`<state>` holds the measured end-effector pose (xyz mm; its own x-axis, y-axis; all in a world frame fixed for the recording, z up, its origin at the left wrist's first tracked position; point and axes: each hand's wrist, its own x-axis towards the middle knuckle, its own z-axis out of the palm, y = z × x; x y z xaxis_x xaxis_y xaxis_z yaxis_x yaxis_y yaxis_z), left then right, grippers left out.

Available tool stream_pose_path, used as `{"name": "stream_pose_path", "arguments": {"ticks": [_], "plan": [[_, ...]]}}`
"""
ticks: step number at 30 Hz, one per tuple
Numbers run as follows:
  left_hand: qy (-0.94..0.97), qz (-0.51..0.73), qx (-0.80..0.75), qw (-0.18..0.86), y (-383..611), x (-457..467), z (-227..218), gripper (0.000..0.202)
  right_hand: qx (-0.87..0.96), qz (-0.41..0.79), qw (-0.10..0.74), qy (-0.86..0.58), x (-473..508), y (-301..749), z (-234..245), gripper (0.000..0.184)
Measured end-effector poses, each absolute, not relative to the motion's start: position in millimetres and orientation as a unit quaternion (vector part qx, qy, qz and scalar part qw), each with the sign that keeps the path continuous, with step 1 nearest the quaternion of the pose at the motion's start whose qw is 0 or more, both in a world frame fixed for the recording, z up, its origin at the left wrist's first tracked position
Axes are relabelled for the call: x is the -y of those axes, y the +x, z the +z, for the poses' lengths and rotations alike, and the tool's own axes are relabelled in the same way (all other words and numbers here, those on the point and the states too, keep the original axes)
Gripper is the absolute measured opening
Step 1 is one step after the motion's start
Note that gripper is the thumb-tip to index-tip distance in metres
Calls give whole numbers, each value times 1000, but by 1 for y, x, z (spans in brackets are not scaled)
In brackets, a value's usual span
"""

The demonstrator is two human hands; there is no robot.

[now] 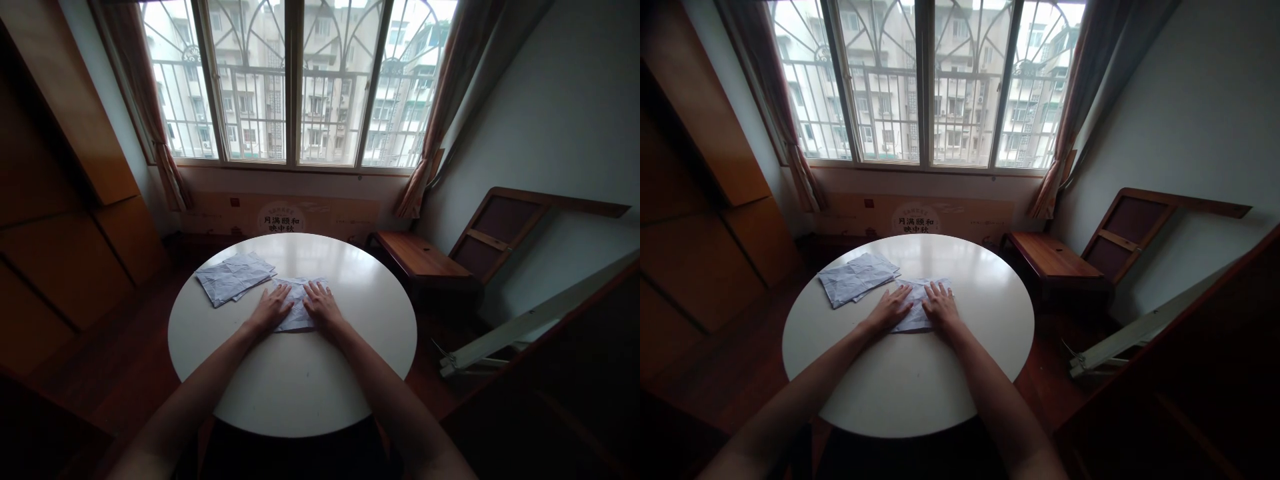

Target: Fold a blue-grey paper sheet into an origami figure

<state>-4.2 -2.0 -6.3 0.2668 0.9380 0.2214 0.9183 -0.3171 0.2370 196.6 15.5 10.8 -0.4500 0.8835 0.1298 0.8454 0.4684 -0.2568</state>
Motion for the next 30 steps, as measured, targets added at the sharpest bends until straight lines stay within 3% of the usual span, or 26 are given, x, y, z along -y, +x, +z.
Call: {"name": "stream_pose_path", "arguments": {"ticks": [10, 18, 24, 28, 30], "plan": [[786, 99, -609, 31, -1, 5, -1, 57, 832, 103, 47, -544, -15, 194, 10, 76], [773, 89, -627, 38, -6, 4, 0, 62, 784, 110, 46, -609, -24, 212, 8, 73], [760, 115, -640, 12, -10, 5, 0, 50, 777, 71, 102, -617, -22, 218, 8, 69], [783, 158, -601, 14, -12, 4, 0, 46, 827, 0, 188, -530, -14, 207, 11, 70], [801, 153, -578, 24, -11, 3, -1, 48, 853, 14, 176, -492, -11, 200, 12, 70]]}}
